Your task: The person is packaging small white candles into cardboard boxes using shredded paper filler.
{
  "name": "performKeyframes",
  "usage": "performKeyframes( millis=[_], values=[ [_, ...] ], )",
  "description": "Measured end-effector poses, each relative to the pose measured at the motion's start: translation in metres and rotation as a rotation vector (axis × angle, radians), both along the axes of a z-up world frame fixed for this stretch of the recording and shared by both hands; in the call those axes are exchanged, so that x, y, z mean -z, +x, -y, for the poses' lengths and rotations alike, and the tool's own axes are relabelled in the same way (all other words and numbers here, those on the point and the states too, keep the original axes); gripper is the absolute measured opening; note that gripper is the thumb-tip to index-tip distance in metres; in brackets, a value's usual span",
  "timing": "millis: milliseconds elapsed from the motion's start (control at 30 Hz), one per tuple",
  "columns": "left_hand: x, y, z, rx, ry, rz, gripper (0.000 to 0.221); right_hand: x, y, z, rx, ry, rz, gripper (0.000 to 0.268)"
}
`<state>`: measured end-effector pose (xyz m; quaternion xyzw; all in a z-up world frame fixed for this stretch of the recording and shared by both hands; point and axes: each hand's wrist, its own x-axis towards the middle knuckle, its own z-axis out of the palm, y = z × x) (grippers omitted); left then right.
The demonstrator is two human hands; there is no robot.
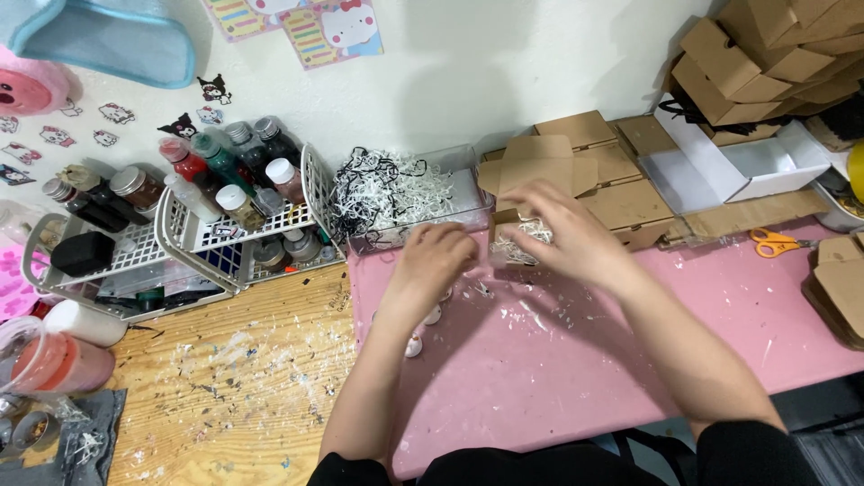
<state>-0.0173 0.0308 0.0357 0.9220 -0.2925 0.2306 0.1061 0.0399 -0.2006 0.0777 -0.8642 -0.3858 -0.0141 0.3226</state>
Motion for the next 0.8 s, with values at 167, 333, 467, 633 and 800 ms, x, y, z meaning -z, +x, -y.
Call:
performKeyframes(
  millis=[167, 333, 467, 633, 800],
  values=[
    [-0.006, -0.004, -0.025, -0.083, -0.168, -0.152, 0.018, 0.051, -0.05, -0.033, 0.215, 0.028, -0.301, 0.023],
    [-0.011, -0.009, -0.025, -0.019, -0.245, -0.035, 0.024, 0.152, -0.037, -0.07, 0.032, -0.018, -0.158, 0.04],
    [-0.011, -0.009, -0.027, -0.052, -0.241, -0.043, 0.023, 0.15, -0.036, -0.088, 0.054, 0.014, -0.066, 0.053],
    [-0.009, -0.005, -0.029, -0.069, -0.242, -0.039, 0.021, 0.157, -0.032, -0.096, 0.121, 0.038, -0.046, 0.058],
    [-0.005, -0.002, -0.032, -0.074, -0.196, -0.01, 0.018, 0.152, -0.038, -0.079, 0.157, 0.009, -0.099, 0.048]
  ],
)
